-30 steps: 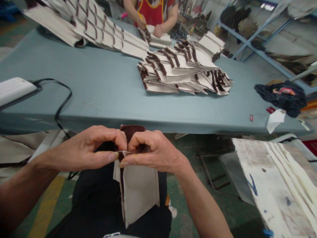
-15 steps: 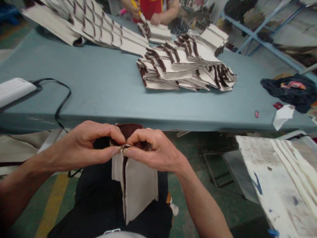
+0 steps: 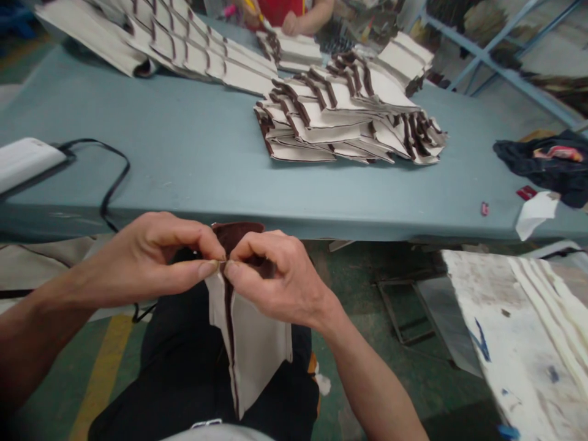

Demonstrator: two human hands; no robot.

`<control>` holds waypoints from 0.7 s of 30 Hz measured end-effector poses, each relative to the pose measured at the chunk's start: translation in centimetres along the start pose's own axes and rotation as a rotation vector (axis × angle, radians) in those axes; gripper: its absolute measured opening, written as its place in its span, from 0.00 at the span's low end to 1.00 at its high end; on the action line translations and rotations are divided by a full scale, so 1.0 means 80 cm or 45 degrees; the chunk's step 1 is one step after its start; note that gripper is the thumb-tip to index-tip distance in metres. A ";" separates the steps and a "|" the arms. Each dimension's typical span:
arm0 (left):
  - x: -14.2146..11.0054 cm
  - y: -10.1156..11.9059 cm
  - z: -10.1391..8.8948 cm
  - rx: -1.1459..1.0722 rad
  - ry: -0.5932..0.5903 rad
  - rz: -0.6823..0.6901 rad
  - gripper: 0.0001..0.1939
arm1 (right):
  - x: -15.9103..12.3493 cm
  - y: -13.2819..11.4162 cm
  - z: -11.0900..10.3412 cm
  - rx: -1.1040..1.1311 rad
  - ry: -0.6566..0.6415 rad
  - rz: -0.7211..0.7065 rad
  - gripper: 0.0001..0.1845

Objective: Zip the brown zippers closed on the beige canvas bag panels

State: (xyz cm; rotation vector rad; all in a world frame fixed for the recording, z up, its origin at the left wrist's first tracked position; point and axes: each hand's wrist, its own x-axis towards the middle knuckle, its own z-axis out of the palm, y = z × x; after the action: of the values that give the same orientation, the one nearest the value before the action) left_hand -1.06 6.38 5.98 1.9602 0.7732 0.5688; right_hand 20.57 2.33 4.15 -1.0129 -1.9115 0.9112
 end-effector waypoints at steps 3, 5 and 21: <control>0.001 0.004 -0.001 -0.152 -0.041 -0.146 0.09 | 0.003 -0.003 0.008 0.000 0.017 0.079 0.12; 0.000 0.004 0.001 -0.225 -0.058 -0.197 0.09 | 0.004 -0.006 0.012 -0.023 0.010 0.105 0.12; -0.025 -0.009 0.000 -0.293 -0.107 -0.127 0.08 | -0.005 -0.013 -0.003 -0.197 -0.179 -0.128 0.06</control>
State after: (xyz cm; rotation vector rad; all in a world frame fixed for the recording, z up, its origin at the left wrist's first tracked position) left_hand -2.64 5.17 5.20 1.7138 0.7156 0.4897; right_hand 20.56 1.55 5.02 -0.9532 -2.1579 0.8055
